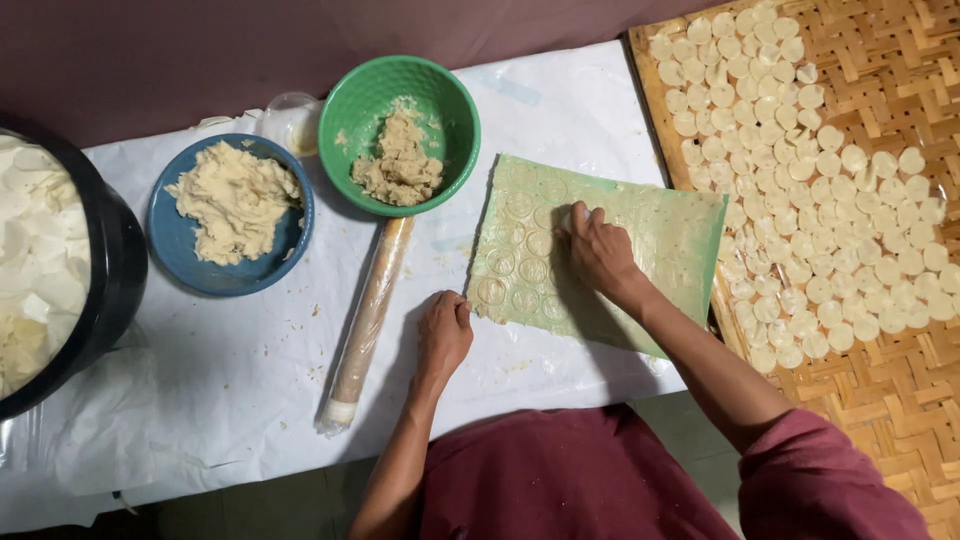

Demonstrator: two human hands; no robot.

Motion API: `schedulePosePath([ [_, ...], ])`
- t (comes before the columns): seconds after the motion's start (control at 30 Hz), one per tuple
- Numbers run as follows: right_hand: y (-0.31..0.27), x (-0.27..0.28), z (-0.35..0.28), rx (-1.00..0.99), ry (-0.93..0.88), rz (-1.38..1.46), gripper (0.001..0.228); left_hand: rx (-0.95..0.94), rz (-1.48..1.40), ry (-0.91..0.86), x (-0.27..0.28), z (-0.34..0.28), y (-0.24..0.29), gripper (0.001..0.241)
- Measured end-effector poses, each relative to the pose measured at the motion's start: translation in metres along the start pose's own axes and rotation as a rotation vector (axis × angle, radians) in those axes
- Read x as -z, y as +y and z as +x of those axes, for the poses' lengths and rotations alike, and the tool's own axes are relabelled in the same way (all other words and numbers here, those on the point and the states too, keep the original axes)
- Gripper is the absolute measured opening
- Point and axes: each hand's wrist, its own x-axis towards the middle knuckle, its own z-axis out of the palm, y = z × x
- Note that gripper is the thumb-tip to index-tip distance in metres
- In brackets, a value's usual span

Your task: Rolling out dough and cutting it into small circles using a round mold to make crackers

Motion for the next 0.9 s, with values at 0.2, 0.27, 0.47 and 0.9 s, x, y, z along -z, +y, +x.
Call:
schedulePosePath([
  [0.2,0.021,0.019,0.015,-0.022,-0.096,0.104,0.032,0.009,0.005,0.005,-0.001,-0.004,-0.002,0.015],
  [0.27,0.025,0.012,0.031,-0.033,-0.016,0.145,0.039,0.016,0.008,0.006,0.000,-0.004,-0.003,0.014],
  [0.47,0.019,0.011,0.036,0.060,-0.036,0.001,0.021,0.036,0.010,-0.004,0.003,-0.004,0.003,0.015],
  [0.9,0.022,0.028,0.011,-0.118,-0.056,0.431,0.050,0.042,-0.116,0.127,0.006,0.004,0.003,0.016],
])
